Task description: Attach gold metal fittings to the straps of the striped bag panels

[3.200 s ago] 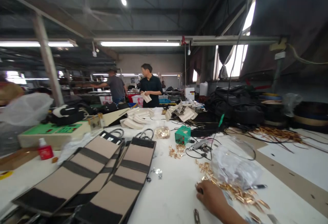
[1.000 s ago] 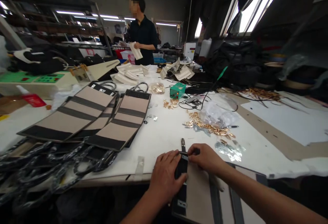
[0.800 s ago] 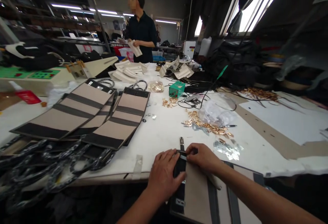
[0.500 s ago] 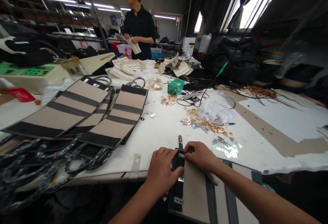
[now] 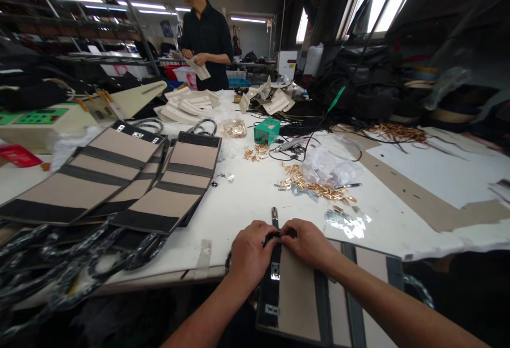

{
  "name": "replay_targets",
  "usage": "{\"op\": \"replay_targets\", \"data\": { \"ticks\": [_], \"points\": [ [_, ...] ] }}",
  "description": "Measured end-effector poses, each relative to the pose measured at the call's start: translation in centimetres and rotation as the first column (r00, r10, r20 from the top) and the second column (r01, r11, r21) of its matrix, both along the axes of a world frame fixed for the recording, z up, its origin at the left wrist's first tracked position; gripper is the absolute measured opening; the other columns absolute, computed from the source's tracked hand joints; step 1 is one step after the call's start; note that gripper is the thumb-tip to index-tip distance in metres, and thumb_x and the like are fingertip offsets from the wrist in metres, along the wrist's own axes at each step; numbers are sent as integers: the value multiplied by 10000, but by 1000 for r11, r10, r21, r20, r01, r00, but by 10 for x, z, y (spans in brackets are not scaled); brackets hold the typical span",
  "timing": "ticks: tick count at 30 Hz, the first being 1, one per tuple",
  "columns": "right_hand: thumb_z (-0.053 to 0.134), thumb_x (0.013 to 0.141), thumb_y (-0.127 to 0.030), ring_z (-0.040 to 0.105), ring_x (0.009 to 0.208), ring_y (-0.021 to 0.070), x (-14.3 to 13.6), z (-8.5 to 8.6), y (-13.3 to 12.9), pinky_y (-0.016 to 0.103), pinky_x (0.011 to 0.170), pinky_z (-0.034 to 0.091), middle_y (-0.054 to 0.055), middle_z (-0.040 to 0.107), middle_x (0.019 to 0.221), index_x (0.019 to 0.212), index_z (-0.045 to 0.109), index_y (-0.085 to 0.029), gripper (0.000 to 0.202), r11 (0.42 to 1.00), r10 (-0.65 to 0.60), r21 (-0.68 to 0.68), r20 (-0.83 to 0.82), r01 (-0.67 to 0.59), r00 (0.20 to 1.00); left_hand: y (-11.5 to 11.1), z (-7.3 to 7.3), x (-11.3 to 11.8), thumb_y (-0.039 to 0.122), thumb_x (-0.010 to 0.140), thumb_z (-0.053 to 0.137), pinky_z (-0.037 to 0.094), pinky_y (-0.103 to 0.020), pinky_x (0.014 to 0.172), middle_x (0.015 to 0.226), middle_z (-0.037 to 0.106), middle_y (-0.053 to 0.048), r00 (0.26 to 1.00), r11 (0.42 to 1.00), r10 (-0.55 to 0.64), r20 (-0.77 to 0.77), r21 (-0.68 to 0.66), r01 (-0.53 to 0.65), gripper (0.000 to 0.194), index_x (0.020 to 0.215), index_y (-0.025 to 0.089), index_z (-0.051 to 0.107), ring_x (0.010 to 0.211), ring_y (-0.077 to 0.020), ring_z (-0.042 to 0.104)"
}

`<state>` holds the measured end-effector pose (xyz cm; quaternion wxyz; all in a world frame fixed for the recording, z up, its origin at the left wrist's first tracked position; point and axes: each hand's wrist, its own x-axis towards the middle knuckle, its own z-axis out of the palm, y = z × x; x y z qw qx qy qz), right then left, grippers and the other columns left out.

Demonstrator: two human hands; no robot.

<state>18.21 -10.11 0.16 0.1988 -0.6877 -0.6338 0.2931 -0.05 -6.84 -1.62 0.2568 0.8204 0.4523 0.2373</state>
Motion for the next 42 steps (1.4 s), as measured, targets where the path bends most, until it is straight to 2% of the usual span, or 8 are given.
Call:
{"op": "replay_targets", "data": {
  "ticks": [7, 10, 16, 21, 26, 33, 40, 42],
  "points": [
    [652, 784, -199, 637, 771, 175, 4, 12, 3, 268, 718, 454, 12, 719, 792, 829, 742, -208, 101, 999, -31, -23, -142, 28, 989, 1, -4, 1, 197, 917, 628, 480, -346, 886, 1197, 673, 8, 996, 998, -52, -72, 23, 53, 206, 1004, 331, 757, 1038, -204, 652],
    [664, 846, -338, 562, 582, 131, 5, 31, 2, 244, 571, 421, -29, 613, 615, 819, 722, -201, 151, 978, -170, 53, -350, 200, 921, 5, -2, 1, 210, 910, 640, 476, -333, 881, 1110, 694, 19, 996, 999, -51, -73, -2, 51, 196, 996, 339, 760, 1013, -194, 656],
    [633, 906, -496, 526, 509, 124, -12, 27, -8, 254, 524, 441, -37, 562, 566, 827, 626, -195, 311, 760, -223, 278, -738, 588, 637, 11, 2, 3, 236, 898, 658, 469, -298, 812, 1021, 689, 41, 996, 998, -43, -81, -47, 39, 155, 958, 336, 758, 944, -169, 664],
    [619, 911, -436, 471, 513, 111, -25, -2, -9, 266, 524, 405, -47, 480, 569, 651, 465, -214, 375, 722, -136, 160, -921, 673, 365, 11, -1, 5, 249, 900, 650, 471, -295, 810, 1040, 682, 44, 996, 999, -28, -85, -48, 24, 167, 956, 351, 770, 931, -163, 662],
    [572, 898, -393, 337, 449, 78, -26, 3, 10, 243, 462, 308, -80, 326, 565, 628, 367, -214, 384, 711, -31, 19, -998, 703, 59, 14, -1, 5, 272, 914, 620, 469, -299, 792, 1056, 682, 38, 994, 996, -39, -102, -85, 31, 186, 967, 351, 780, 921, -164, 665],
    [587, 899, -344, 350, 438, 84, -39, -6, 11, 254, 438, 286, -74, 347, 554, 615, 379, -208, 377, 723, 73, 92, -996, 685, 56, 19, -1, 3, 280, 857, 669, 468, -292, 795, 1051, 692, 51, 997, 986, -55, -49, -163, 46, 149, 924, 352, 781, 934, -169, 670],
    [581, 939, -279, 413, 462, 105, -48, -15, 8, 274, 455, 297, -55, 420, 559, 638, 470, -211, 327, 746, 153, 325, -933, 582, 325, 38, 0, -9, 285, 781, 719, 491, -267, 787, 1117, 740, 10, 998, 934, -66, 16, -350, 67, 457, 1236, 274, 677, 861, -169, 678],
    [594, 942, -289, 423, 476, 109, -47, -16, 8, 277, 470, 304, -51, 432, 555, 633, 467, -212, 343, 756, 145, 378, -893, 534, 427, 47, 5, -8, 318, 830, 651, 488, -260, 761, 1045, 766, -6, 991, 909, -131, -15, -401, 114, 354, 1168, 235, 712, 841, -170, 684]
  ]
}}
